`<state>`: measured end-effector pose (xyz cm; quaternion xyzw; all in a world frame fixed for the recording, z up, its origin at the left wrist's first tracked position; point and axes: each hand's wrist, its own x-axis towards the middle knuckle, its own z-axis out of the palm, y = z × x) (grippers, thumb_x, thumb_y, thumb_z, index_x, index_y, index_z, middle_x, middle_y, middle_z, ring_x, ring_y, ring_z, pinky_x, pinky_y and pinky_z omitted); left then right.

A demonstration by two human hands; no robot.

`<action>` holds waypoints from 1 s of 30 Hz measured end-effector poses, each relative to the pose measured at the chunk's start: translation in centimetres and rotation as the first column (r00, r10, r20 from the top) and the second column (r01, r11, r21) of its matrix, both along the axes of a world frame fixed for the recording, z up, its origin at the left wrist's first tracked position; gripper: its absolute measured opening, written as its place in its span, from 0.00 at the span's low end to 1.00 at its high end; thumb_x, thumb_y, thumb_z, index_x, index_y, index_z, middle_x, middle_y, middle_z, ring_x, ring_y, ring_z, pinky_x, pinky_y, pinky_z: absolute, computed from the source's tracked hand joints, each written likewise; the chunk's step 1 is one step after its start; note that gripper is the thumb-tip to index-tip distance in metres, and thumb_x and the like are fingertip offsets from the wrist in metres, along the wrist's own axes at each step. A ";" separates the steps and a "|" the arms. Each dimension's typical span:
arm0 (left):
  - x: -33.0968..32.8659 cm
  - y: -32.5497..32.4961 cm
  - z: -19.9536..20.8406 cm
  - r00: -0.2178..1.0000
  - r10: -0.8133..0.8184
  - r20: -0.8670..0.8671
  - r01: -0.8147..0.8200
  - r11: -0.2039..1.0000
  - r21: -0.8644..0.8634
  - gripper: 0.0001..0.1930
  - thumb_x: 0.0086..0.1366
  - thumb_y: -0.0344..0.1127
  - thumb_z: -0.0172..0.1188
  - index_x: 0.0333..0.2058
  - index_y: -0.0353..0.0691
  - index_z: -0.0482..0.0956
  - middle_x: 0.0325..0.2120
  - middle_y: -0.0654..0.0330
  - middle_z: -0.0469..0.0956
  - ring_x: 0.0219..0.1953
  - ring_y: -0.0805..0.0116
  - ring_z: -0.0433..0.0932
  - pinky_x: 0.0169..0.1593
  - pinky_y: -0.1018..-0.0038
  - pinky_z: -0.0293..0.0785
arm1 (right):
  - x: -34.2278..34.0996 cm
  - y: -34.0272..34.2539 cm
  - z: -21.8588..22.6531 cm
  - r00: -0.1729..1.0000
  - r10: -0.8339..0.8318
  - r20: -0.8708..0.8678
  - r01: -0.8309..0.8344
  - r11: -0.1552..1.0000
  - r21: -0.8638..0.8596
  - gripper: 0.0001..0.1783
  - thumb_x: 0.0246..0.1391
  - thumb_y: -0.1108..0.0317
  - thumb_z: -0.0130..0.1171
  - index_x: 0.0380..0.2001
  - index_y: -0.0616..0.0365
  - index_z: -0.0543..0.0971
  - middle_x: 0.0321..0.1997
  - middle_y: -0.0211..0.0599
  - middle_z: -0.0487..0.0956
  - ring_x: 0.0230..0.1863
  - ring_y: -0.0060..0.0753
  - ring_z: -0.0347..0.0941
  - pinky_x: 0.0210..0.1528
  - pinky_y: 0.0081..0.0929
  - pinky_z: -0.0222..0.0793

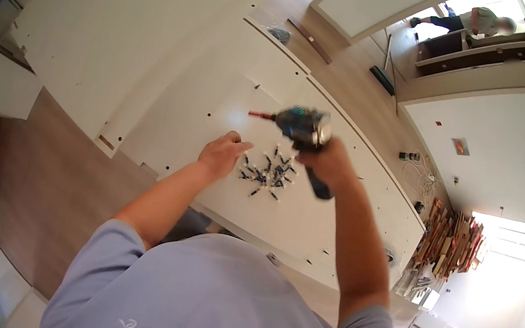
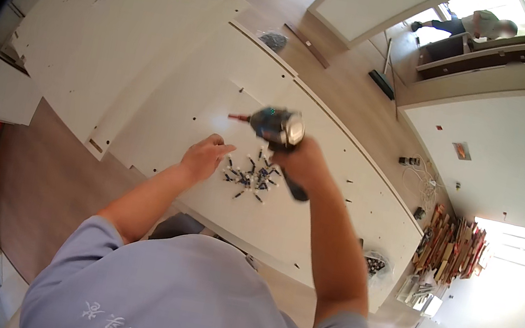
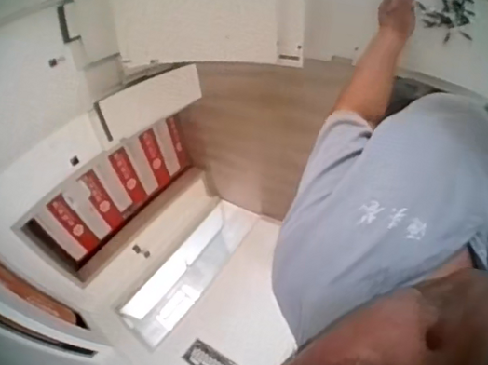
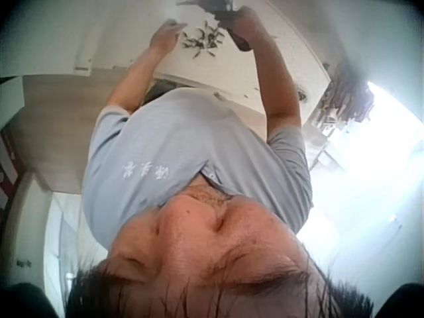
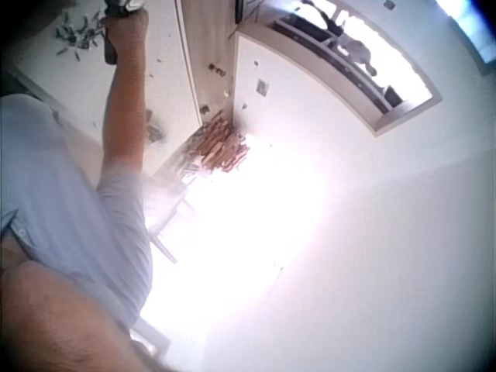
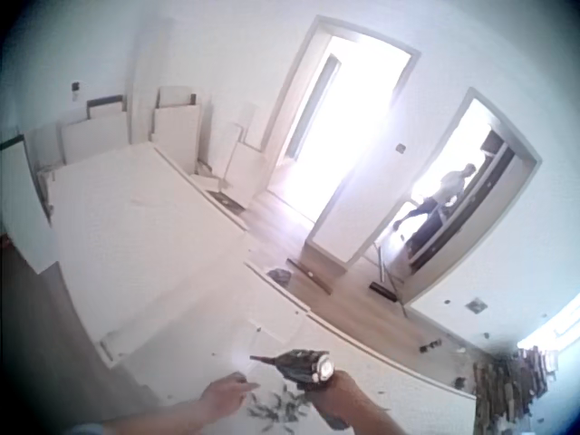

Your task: The person drives screws into white furniture panels using a power drill, handles a plastic bag of fasteners, and relocates a panel.

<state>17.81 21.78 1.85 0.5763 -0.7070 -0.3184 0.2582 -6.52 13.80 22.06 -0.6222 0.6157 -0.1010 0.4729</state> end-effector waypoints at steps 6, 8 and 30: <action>0.5 -0.7 -1.7 0.998 -0.017 -0.054 0.020 0.998 0.055 0.11 0.66 0.30 0.66 0.45 0.51 0.89 0.43 0.58 0.82 0.46 0.56 0.83 0.49 0.62 0.80 | -5.2 12.3 -4.3 0.938 -0.310 0.155 0.270 0.934 0.235 0.23 0.44 0.82 0.70 0.48 0.64 0.86 0.43 0.36 0.89 0.42 0.29 0.82 0.48 0.32 0.78; 1.6 0.4 -1.8 0.969 0.119 -0.218 -0.090 0.986 0.138 0.11 0.66 0.29 0.67 0.45 0.49 0.89 0.41 0.58 0.84 0.43 0.61 0.84 0.48 0.66 0.80 | -5.0 14.6 -4.3 0.905 -0.373 0.206 0.307 0.906 0.293 0.23 0.44 0.78 0.70 0.48 0.62 0.86 0.43 0.33 0.88 0.43 0.28 0.82 0.49 0.31 0.77; 8.7 15.3 0.2 0.626 0.572 -0.531 -0.264 0.796 0.545 0.10 0.70 0.30 0.67 0.47 0.36 0.87 0.35 0.66 0.84 0.38 0.77 0.78 0.46 0.75 0.76 | 2.4 13.7 -2.3 0.986 -0.008 0.166 -0.066 0.897 0.437 0.23 0.49 0.79 0.70 0.51 0.63 0.85 0.46 0.33 0.88 0.46 0.26 0.82 0.51 0.31 0.78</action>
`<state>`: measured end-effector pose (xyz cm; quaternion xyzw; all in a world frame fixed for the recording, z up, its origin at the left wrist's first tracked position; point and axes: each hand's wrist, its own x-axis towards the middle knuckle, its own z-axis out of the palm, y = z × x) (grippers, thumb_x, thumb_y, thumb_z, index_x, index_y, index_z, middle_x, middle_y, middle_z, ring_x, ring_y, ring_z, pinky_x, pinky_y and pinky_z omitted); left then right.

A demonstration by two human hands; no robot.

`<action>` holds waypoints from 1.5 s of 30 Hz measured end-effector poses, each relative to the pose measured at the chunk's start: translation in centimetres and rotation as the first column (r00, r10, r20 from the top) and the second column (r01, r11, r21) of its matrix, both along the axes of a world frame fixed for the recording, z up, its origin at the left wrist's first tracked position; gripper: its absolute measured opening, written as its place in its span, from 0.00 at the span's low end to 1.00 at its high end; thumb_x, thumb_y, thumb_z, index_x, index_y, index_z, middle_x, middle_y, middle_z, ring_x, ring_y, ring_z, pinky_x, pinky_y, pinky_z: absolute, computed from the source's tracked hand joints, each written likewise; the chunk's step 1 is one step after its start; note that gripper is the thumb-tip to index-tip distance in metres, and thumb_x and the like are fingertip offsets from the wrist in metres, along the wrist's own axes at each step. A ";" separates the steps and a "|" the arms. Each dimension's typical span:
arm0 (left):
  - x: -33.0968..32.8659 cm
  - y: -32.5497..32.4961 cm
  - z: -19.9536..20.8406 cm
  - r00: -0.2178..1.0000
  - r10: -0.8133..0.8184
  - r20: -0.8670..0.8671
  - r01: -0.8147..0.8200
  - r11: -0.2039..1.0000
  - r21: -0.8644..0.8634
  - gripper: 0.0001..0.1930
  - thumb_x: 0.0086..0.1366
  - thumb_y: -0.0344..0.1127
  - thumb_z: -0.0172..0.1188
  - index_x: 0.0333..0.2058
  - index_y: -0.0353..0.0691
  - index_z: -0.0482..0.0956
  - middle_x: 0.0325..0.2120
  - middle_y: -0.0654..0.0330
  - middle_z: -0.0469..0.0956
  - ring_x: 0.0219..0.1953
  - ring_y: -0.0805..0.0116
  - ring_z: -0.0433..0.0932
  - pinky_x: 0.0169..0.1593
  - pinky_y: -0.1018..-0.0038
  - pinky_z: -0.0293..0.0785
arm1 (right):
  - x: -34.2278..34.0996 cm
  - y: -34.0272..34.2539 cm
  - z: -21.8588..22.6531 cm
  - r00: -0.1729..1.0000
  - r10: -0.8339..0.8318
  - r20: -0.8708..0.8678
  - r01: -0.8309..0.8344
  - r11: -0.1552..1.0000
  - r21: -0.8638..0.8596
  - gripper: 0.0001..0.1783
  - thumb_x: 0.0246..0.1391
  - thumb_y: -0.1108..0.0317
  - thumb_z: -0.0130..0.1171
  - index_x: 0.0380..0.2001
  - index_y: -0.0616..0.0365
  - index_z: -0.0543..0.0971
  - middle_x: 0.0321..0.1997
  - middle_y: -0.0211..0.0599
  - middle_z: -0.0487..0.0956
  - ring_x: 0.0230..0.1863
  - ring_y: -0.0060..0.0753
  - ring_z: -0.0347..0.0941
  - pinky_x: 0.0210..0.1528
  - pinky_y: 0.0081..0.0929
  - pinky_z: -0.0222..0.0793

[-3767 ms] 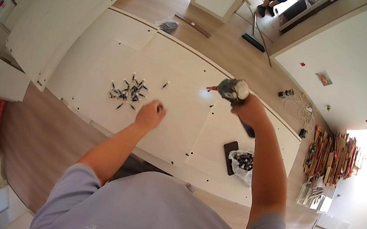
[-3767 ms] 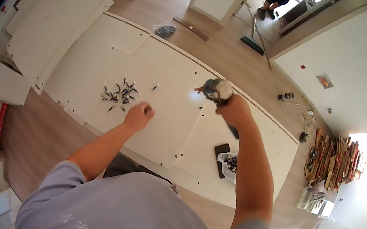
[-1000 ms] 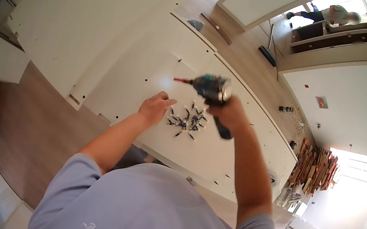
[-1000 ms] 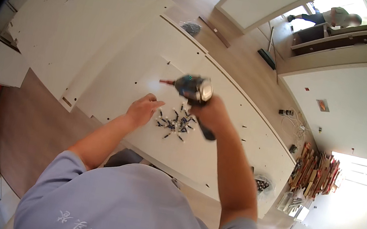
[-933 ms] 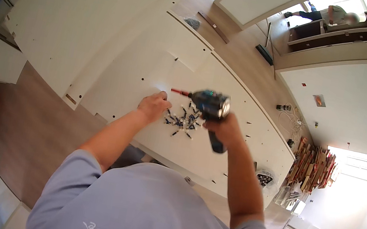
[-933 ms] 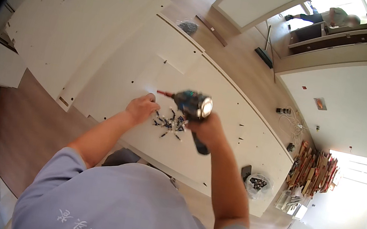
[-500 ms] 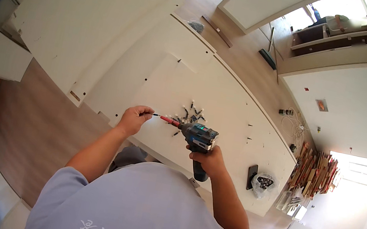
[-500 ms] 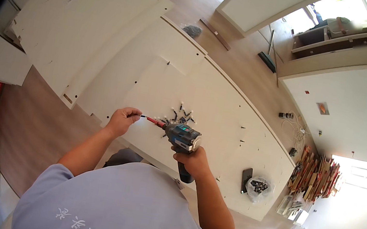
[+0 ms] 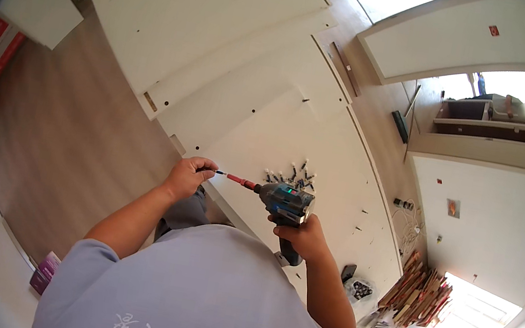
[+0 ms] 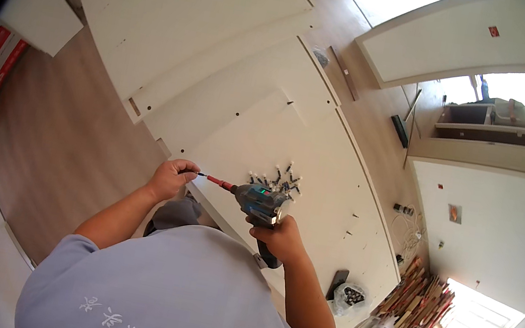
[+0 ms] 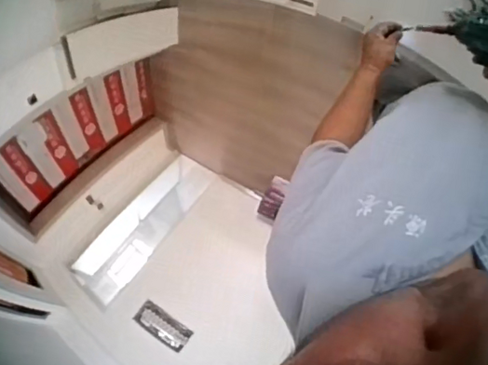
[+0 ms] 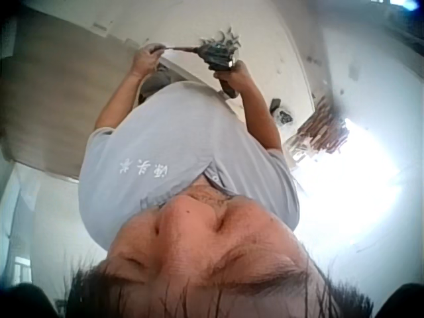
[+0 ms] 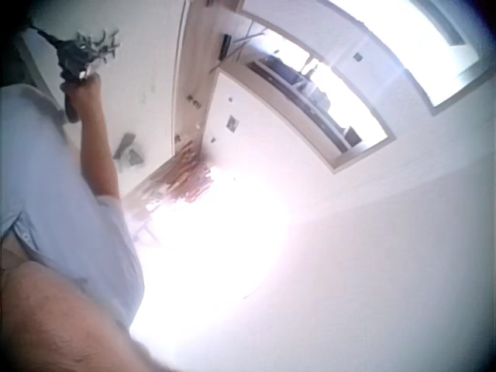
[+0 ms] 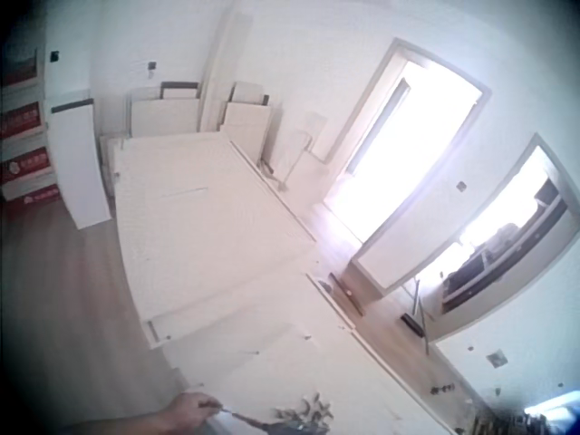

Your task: The person drives screws into white furniture panels using a power drill, handles a plastic bag of fasteners, and relocates a panel.

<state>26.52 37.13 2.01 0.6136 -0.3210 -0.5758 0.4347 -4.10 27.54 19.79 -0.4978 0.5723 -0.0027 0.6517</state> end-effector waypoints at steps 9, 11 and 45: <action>1.7 3.2 -2.2 0.964 0.046 -0.260 -0.028 0.997 0.071 0.08 0.70 0.27 0.66 0.46 0.36 0.88 0.35 0.67 0.83 0.37 0.79 0.77 0.43 0.76 0.76 | 3.8 -1.1 -0.6 0.985 0.170 -0.011 -0.170 0.984 -0.055 0.24 0.49 0.84 0.68 0.52 0.64 0.84 0.47 0.36 0.88 0.47 0.28 0.83 0.49 0.32 0.80; 1.8 3.5 -2.2 0.960 0.049 -0.277 -0.037 0.998 0.048 0.08 0.70 0.26 0.66 0.47 0.36 0.88 0.36 0.67 0.84 0.37 0.79 0.78 0.44 0.76 0.76 | 4.6 -1.2 -0.2 0.984 0.176 0.008 -0.176 0.984 -0.032 0.23 0.48 0.78 0.71 0.51 0.63 0.84 0.44 0.35 0.87 0.43 0.27 0.82 0.48 0.32 0.78; 2.6 1.4 -3.8 0.669 0.134 0.731 0.183 0.924 -0.337 0.18 0.51 0.31 0.76 0.44 0.50 0.91 0.40 0.60 0.85 0.45 0.56 0.82 0.50 0.61 0.81 | 17.8 0.0 3.0 0.236 0.677 -0.697 -0.972 0.152 -0.181 0.13 0.49 0.69 0.61 0.41 0.55 0.84 0.36 0.44 0.88 0.42 0.47 0.87 0.51 0.42 0.77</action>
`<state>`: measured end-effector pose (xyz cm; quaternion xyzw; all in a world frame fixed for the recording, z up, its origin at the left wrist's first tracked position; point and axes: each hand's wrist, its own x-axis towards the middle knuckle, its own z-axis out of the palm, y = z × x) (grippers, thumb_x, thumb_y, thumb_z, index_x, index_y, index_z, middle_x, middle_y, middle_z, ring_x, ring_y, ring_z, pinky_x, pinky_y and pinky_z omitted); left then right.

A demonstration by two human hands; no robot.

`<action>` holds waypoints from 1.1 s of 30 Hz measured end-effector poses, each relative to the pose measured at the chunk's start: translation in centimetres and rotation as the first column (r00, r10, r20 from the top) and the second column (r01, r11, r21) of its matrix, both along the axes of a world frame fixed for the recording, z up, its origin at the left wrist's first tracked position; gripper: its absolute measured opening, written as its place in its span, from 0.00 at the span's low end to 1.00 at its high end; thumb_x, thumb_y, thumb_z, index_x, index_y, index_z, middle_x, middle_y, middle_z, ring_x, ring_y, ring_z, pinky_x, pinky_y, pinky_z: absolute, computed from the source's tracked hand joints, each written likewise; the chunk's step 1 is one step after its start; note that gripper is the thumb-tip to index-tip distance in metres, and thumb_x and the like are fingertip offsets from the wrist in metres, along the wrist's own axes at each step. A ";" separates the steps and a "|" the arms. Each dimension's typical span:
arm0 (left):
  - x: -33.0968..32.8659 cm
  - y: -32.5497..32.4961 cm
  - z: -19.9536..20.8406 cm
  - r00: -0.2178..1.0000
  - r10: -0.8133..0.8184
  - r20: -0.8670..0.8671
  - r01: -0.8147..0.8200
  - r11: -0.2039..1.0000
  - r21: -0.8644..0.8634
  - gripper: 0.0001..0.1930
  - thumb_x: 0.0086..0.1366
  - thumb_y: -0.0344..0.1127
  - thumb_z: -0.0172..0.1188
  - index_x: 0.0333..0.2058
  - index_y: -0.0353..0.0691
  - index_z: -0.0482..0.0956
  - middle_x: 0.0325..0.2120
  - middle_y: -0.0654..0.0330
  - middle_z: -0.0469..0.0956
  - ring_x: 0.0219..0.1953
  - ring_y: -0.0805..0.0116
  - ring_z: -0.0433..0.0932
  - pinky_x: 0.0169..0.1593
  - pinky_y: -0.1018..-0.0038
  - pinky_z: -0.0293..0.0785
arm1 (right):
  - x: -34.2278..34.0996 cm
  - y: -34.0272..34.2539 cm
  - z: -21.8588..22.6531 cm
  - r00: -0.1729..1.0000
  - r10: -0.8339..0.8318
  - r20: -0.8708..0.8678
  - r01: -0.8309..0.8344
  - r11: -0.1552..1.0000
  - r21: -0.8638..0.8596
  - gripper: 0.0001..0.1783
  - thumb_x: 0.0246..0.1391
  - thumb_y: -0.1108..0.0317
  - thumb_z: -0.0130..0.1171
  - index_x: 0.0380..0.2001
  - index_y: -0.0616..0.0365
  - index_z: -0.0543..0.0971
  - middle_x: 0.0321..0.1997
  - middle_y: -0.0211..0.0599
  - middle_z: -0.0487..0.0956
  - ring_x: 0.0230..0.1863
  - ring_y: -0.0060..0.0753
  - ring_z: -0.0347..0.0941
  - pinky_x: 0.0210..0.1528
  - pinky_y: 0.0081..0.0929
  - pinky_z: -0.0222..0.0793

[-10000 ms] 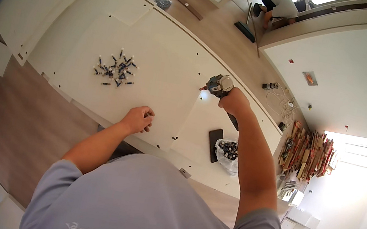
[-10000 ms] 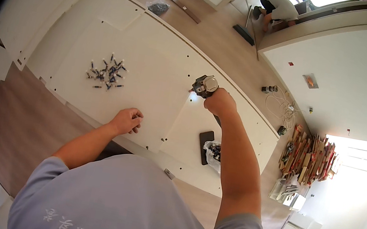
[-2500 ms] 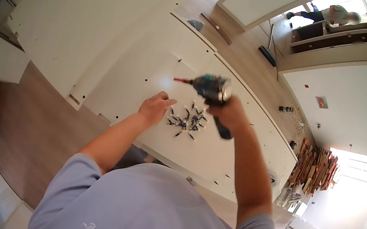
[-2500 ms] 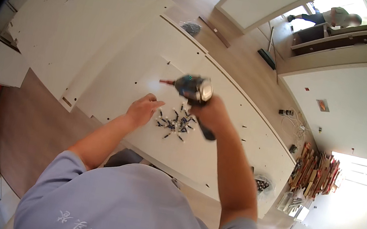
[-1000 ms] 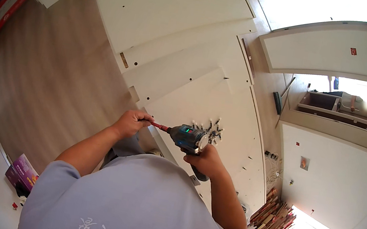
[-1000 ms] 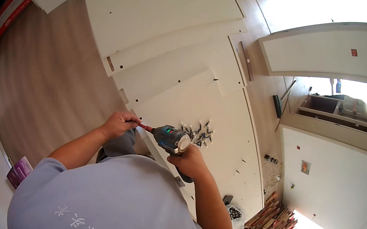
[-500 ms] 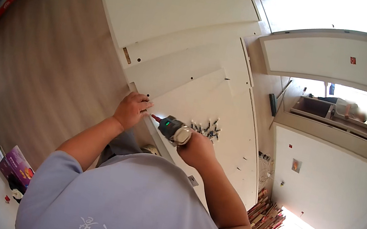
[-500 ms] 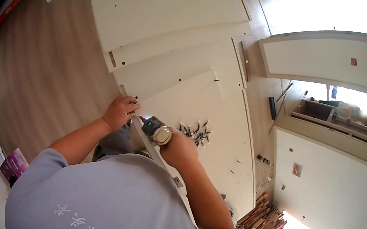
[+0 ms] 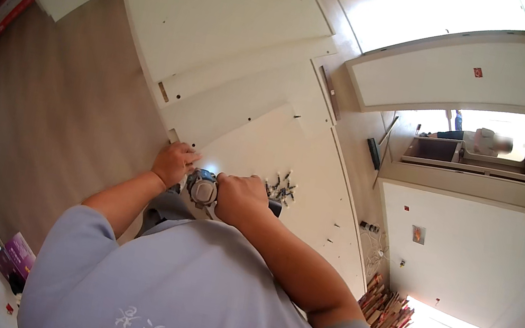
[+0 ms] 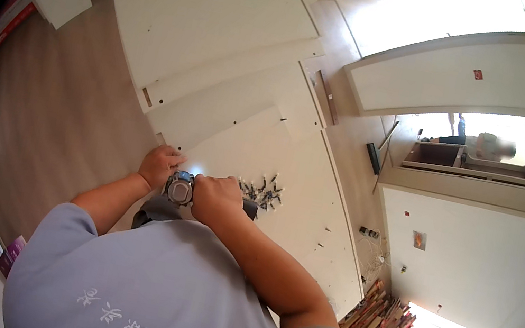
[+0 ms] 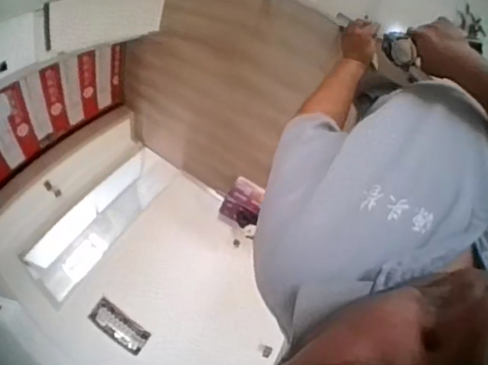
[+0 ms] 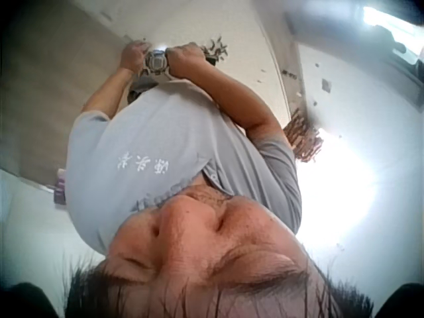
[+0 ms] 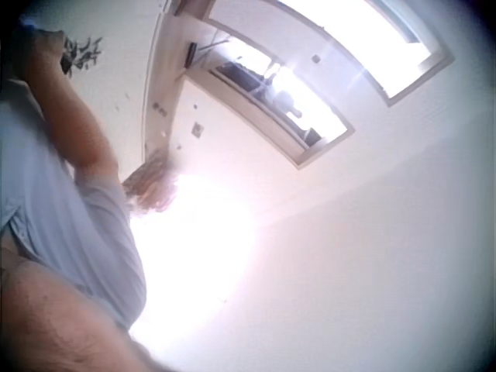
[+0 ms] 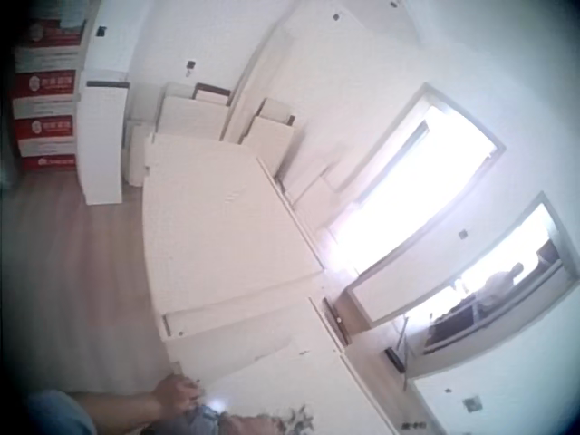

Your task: The person drives screws into white furniture panels using a power drill, handles a plastic bag of fasteners, and relocates a panel.

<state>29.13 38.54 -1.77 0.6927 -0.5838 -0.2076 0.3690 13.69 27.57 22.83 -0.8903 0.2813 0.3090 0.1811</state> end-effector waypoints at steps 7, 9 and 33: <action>-0.2 -0.2 0.8 1.000 -0.004 -0.005 0.004 1.000 -0.018 0.17 0.51 0.28 0.75 0.42 0.50 0.91 0.38 0.60 0.85 0.43 0.55 0.83 0.48 0.60 0.81 | -1.7 -0.9 -1.1 0.993 -0.121 0.008 0.121 0.993 -0.002 0.20 0.47 0.69 0.60 0.46 0.53 0.84 0.39 0.46 0.88 0.44 0.51 0.85 0.48 0.46 0.79; -0.4 -0.4 1.0 1.000 -0.001 0.026 0.002 0.999 -0.037 0.17 0.52 0.27 0.74 0.42 0.50 0.91 0.37 0.60 0.85 0.42 0.55 0.83 0.48 0.59 0.81 | -2.9 -1.0 -2.5 0.985 -0.155 0.075 0.157 0.988 -0.014 0.20 0.47 0.69 0.61 0.46 0.53 0.84 0.39 0.47 0.88 0.44 0.53 0.85 0.48 0.48 0.79; -24.0 -7.9 3.2 0.796 -0.400 0.454 0.196 0.880 0.433 0.69 0.53 0.77 0.70 0.81 0.60 0.34 0.81 0.50 0.29 0.82 0.44 0.26 0.79 0.41 0.28 | -54.6 28.2 -8.5 -0.617 -0.746 0.251 0.645 -0.297 0.704 0.29 0.45 0.84 0.69 0.55 0.65 0.81 0.49 0.39 0.88 0.49 0.33 0.84 0.53 0.33 0.78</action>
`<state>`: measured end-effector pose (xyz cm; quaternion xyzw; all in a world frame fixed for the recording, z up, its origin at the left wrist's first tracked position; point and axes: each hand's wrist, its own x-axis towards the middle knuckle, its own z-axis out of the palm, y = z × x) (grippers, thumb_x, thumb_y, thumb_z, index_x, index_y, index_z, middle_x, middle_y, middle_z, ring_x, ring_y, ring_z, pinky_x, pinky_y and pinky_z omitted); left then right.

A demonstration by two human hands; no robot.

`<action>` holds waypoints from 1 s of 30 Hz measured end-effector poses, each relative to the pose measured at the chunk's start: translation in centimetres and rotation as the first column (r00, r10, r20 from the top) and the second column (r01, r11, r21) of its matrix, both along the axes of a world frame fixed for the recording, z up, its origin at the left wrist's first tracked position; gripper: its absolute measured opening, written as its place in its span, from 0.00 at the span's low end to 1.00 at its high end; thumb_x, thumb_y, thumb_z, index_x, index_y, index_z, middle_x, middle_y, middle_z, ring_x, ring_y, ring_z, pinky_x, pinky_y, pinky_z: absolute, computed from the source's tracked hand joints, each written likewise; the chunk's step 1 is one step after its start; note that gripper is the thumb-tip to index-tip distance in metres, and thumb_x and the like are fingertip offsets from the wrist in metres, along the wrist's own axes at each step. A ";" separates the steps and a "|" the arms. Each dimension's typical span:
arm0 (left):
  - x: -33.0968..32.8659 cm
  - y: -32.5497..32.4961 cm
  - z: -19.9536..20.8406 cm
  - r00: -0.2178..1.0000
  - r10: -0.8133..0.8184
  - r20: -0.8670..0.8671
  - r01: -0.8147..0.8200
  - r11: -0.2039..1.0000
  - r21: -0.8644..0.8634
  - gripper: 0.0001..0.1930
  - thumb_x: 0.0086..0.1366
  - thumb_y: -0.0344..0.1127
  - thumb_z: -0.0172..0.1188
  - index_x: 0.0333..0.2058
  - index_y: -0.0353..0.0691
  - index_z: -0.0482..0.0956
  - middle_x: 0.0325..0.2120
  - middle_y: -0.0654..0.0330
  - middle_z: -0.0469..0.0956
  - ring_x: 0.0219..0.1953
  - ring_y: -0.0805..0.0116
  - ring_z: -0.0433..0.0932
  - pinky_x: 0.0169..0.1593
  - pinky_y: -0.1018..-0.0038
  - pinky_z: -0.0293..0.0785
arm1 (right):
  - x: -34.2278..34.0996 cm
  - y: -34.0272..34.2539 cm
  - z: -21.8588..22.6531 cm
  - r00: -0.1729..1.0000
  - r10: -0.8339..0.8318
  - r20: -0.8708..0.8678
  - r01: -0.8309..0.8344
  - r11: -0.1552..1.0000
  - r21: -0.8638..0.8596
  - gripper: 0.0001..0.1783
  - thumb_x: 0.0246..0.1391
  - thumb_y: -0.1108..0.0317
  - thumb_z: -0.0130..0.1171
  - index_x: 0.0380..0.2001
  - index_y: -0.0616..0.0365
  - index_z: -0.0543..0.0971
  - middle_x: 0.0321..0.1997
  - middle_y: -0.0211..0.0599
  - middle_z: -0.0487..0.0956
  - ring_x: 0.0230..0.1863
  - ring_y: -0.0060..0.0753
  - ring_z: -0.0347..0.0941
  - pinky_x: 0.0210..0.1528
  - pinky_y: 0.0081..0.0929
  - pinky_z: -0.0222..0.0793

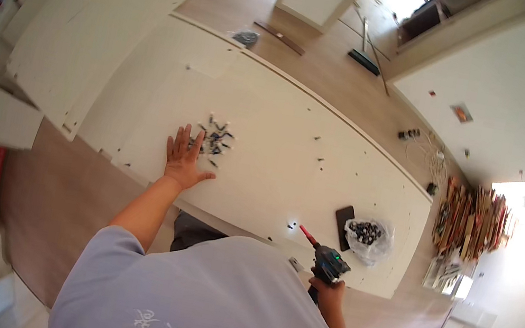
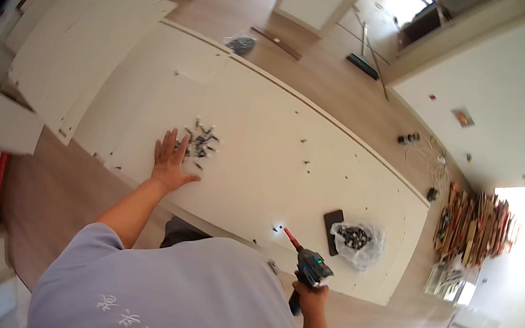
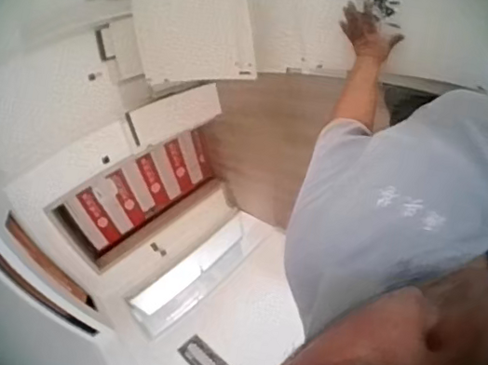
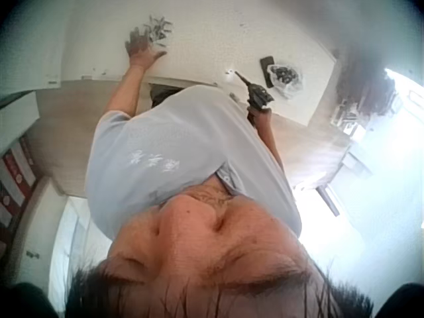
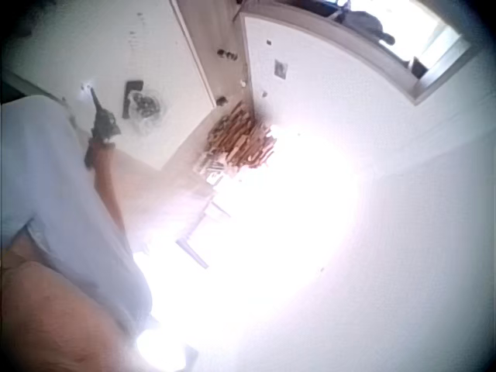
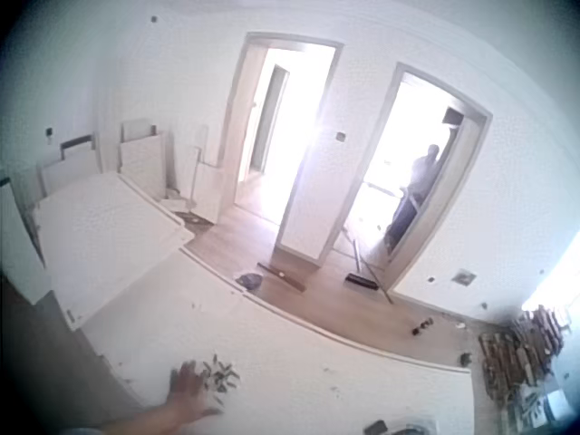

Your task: The person drives screws into white furniture panels using a power drill, handles a plastic bag of fasteners, and relocates a panel.

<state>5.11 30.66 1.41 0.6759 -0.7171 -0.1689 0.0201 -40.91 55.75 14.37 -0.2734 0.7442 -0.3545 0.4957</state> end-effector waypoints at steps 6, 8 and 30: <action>-7.3 -6.5 2.2 0.981 -0.116 0.158 0.104 0.991 0.078 0.66 0.49 0.79 0.70 0.80 0.68 0.42 0.82 0.54 0.31 0.82 0.44 0.28 0.78 0.35 0.26 | -4.7 6.9 0.6 0.969 -0.242 -0.054 0.245 0.969 0.046 0.29 0.44 0.85 0.68 0.54 0.65 0.81 0.48 0.39 0.87 0.48 0.32 0.84 0.50 0.33 0.79; -9.1 -7.6 2.5 0.974 -0.184 0.130 0.177 0.982 0.065 0.57 0.53 0.74 0.71 0.78 0.66 0.55 0.81 0.56 0.39 0.82 0.46 0.32 0.79 0.37 0.28 | -5.7 8.1 0.7 0.959 -0.279 -0.052 0.281 0.959 0.036 0.29 0.44 0.85 0.68 0.54 0.64 0.82 0.48 0.39 0.87 0.48 0.32 0.84 0.50 0.33 0.79; -37.2 -3.0 -2.8 0.745 -0.616 -0.255 0.537 0.781 -0.318 0.14 0.63 0.37 0.70 0.48 0.49 0.84 0.64 0.59 0.74 0.73 0.54 0.63 0.77 0.53 0.53 | -8.2 8.4 -2.9 0.917 -0.358 0.177 0.368 0.929 -0.028 0.29 0.44 0.85 0.70 0.54 0.63 0.82 0.50 0.38 0.87 0.52 0.34 0.83 0.55 0.34 0.78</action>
